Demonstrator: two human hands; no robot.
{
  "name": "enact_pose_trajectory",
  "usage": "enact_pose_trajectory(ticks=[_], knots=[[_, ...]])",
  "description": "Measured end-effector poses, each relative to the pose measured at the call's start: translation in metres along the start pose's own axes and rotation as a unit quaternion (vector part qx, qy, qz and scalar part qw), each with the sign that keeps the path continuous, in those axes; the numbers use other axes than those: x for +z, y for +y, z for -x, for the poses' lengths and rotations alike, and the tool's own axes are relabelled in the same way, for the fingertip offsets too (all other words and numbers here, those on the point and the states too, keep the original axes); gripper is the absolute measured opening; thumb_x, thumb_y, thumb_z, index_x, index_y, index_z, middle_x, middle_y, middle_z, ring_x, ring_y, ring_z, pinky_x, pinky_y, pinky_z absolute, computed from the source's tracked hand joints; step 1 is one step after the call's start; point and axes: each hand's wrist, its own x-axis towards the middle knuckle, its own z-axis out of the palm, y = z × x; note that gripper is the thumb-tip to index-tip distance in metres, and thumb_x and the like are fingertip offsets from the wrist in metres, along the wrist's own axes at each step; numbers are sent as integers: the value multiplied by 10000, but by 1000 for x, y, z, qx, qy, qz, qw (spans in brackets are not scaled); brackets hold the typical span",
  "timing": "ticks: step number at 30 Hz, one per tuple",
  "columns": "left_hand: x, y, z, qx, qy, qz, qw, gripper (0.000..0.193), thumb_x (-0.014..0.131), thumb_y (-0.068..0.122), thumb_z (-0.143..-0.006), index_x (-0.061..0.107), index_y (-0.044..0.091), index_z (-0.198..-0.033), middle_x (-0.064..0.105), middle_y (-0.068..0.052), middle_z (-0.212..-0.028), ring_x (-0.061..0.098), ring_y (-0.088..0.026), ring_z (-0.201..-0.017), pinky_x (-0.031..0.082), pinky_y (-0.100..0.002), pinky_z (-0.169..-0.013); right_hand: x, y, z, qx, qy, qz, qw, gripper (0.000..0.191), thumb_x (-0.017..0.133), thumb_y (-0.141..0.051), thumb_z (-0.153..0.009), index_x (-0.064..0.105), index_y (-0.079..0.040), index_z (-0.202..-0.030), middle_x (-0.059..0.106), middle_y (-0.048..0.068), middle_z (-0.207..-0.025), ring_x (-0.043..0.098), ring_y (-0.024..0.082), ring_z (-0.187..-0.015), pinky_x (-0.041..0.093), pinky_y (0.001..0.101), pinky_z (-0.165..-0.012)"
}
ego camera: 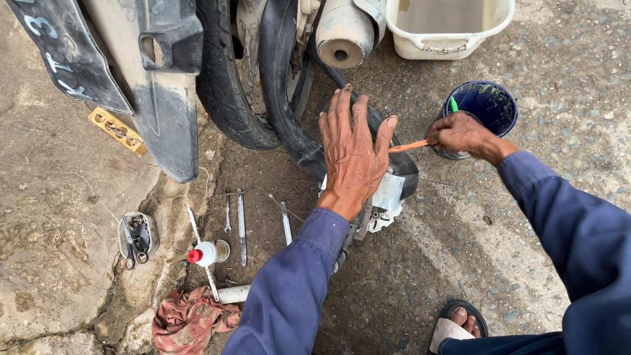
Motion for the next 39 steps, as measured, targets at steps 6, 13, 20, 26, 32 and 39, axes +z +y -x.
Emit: enact_pose_trajectory(ticks=[6,13,20,26,32,39], knots=[[-1,3,1,-5,-3,-3,1000,583,501,446,-1072,454,2,-1447,368,-250,-1552,301,-420,-1516,246,-645,-1232,8,-3,-1,-17,8,128,992,324,668,-94,-874,780,-116,-1177,738,112,-1055,619,206,-789,554,350,-688],[-1,3,0,-2,-1,-7,1000,598,495,460,-1069,453,-1,-1446,369,-251,-1552,302,-418,-1516,239,-641,-1238,-10,-3,-6,-57,9,85,995,223,677,-125,-899,821,-70,-1059,793,127,-918,685,185,-794,553,340,-744],[1,2,0,-6,-11,-5,1000,594,492,455,-1072,449,-2,-1449,364,-256,-1543,288,-423,-1514,226,-643,-1239,9,-2,-4,-50,-12,76,996,278,659,-101,-888,826,-135,-1108,793,98,-948,578,232,-791,519,457,-709],[2,1,1,-5,-10,-9,1000,600,489,456,-1069,444,-4,-1452,362,-255,-1542,287,-423,-1513,225,-651,-1235,10,4,-2,-53,-11,102,993,245,694,-135,-887,818,-108,-1098,787,80,-923,646,155,-758,539,331,-696],[2,1,1,-2,-11,-9,1000,595,486,454,-1076,450,-6,-1451,364,-258,-1548,290,-426,-1513,229,-650,-1234,26,13,2,6,-46,-16,999,235,676,-110,-896,800,-26,-1077,726,108,-790,530,157,-604,410,308,-496],[0,1,1,-4,-16,-6,1000,593,483,456,-1077,451,-4,-1449,370,-262,-1539,292,-427,-1511,232,-641,-1235,34,20,2,7,-61,-32,998,229,670,-107,-911,794,2,-1071,697,114,-766,489,155,-565,370,312,-463]])
